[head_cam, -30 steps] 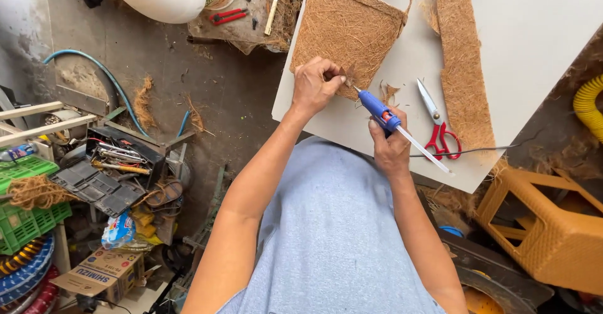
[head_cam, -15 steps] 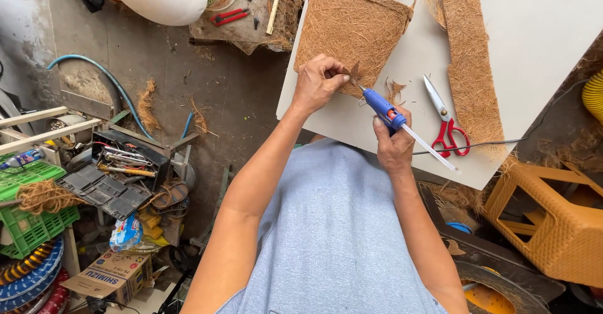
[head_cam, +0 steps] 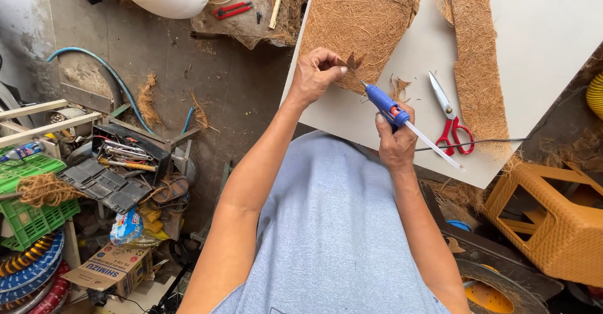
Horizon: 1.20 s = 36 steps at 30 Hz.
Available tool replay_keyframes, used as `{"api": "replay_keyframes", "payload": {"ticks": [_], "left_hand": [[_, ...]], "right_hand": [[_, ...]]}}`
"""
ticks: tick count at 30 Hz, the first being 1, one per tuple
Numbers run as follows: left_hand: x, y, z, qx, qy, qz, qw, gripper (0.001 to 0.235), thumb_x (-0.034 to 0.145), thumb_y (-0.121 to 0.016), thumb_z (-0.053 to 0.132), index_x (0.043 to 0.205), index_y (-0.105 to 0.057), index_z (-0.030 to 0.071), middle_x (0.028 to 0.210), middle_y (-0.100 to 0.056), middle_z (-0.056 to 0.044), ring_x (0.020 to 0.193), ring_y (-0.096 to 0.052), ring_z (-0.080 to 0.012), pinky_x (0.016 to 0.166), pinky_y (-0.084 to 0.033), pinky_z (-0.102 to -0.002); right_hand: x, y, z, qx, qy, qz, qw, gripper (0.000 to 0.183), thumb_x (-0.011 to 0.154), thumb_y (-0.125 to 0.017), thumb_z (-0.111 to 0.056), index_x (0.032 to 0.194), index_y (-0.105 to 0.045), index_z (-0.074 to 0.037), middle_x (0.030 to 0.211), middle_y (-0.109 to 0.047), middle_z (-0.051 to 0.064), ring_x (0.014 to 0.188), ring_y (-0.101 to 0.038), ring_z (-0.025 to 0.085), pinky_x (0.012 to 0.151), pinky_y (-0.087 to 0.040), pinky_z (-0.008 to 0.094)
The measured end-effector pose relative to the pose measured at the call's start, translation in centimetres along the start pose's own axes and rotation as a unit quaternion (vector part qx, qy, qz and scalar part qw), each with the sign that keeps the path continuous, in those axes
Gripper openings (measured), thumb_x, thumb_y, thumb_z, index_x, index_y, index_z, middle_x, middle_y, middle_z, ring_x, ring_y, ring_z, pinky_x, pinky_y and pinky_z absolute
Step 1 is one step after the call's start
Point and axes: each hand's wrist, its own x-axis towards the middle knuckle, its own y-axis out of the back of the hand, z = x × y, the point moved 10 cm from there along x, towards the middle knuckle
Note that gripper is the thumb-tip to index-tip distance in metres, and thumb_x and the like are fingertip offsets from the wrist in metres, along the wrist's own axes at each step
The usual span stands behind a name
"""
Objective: Gluing a decorative coir strip to the rim and handle of a handmade basket using a hot glue gun and scissors.
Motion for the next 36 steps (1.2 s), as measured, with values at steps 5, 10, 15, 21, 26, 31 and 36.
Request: {"api": "replay_keyframes", "payload": {"ticks": [5, 10, 15, 21, 26, 31, 36], "left_hand": [[0.1, 0.1, 0.0, 0.0, -0.009, -0.006, 1.0, 0.011, 0.074, -0.083, 0.015, 0.081, -0.075, 0.014, 0.078, -0.062, -0.003, 0.07, -0.059, -0.0092, 0.062, -0.047, -0.022], [0.2, 0.1, 0.2, 0.001, -0.014, -0.005, 1.0, 0.011, 0.073, -0.082, 0.015, 0.08, -0.074, 0.014, 0.079, -0.062, -0.002, 0.07, -0.058, -0.0094, 0.063, -0.046, -0.022], [0.1, 0.1, 0.3, -0.007, -0.018, -0.005, 1.0, 0.011, 0.073, -0.082, 0.014, 0.081, -0.075, 0.014, 0.078, -0.063, -0.002, 0.07, -0.059, -0.0091, 0.063, -0.047, -0.022], [0.2, -0.1, -0.1, 0.001, -0.011, 0.004, 1.0, 0.011, 0.071, -0.083, 0.014, 0.078, -0.075, 0.014, 0.077, -0.063, -0.002, 0.069, -0.059, -0.0088, 0.063, -0.047, -0.022], [0.1, -0.1, 0.4, 0.001, -0.01, 0.002, 1.0, 0.01, 0.071, -0.082, 0.015, 0.078, -0.075, 0.014, 0.078, -0.063, -0.002, 0.069, -0.059, -0.0094, 0.064, -0.047, -0.023], [0.0, -0.2, 0.5, 0.004, -0.009, 0.002, 1.0, 0.011, 0.07, -0.083, 0.014, 0.078, -0.075, 0.014, 0.078, -0.064, -0.003, 0.069, -0.059, -0.0103, 0.064, -0.047, -0.023], [0.2, -0.4, 0.1, 0.013, -0.006, -0.007, 1.0, 0.01, 0.069, -0.082, 0.014, 0.074, -0.074, 0.014, 0.08, -0.064, -0.003, 0.069, -0.058, -0.0104, 0.063, -0.046, -0.024]], "right_hand": [[0.5, 0.0, -1.6, -0.005, 0.007, -0.008, 1.0, 0.022, 0.103, -0.062, -0.016, 0.118, -0.053, -0.003, 0.072, -0.057, 0.01, 0.058, -0.053, 0.017, 0.056, -0.044, 0.028], [0.7, -0.4, -1.8, -0.011, 0.007, -0.009, 1.0, 0.021, 0.103, -0.061, -0.016, 0.117, -0.053, -0.003, 0.07, -0.055, 0.009, 0.059, -0.053, 0.016, 0.057, -0.044, 0.028], [0.2, 0.3, 2.2, -0.04, -0.002, 0.012, 0.999, 0.025, 0.099, -0.068, -0.019, 0.117, -0.057, -0.006, 0.066, -0.058, 0.006, 0.056, -0.057, 0.015, 0.053, -0.045, 0.025], [0.5, 0.3, 0.7, -0.068, 0.017, 0.008, 0.997, 0.027, 0.1, -0.068, -0.019, 0.118, -0.056, -0.003, 0.071, -0.056, 0.013, 0.062, -0.056, 0.022, 0.061, -0.046, 0.035], [0.3, 0.3, 0.8, -0.07, 0.023, 0.011, 0.997, 0.027, 0.1, -0.068, -0.019, 0.117, -0.055, -0.003, 0.074, -0.056, 0.013, 0.066, -0.057, 0.023, 0.064, -0.047, 0.035], [0.3, 0.3, 0.4, -0.075, 0.023, 0.011, 0.997, 0.026, 0.101, -0.067, -0.019, 0.117, -0.054, -0.003, 0.077, -0.057, 0.013, 0.069, -0.058, 0.023, 0.066, -0.047, 0.037], [0.4, 0.1, 0.2, -0.067, 0.023, 0.007, 0.997, 0.026, 0.101, -0.066, -0.019, 0.117, -0.053, -0.003, 0.076, -0.053, 0.011, 0.068, -0.055, 0.022, 0.067, -0.046, 0.037]]}}
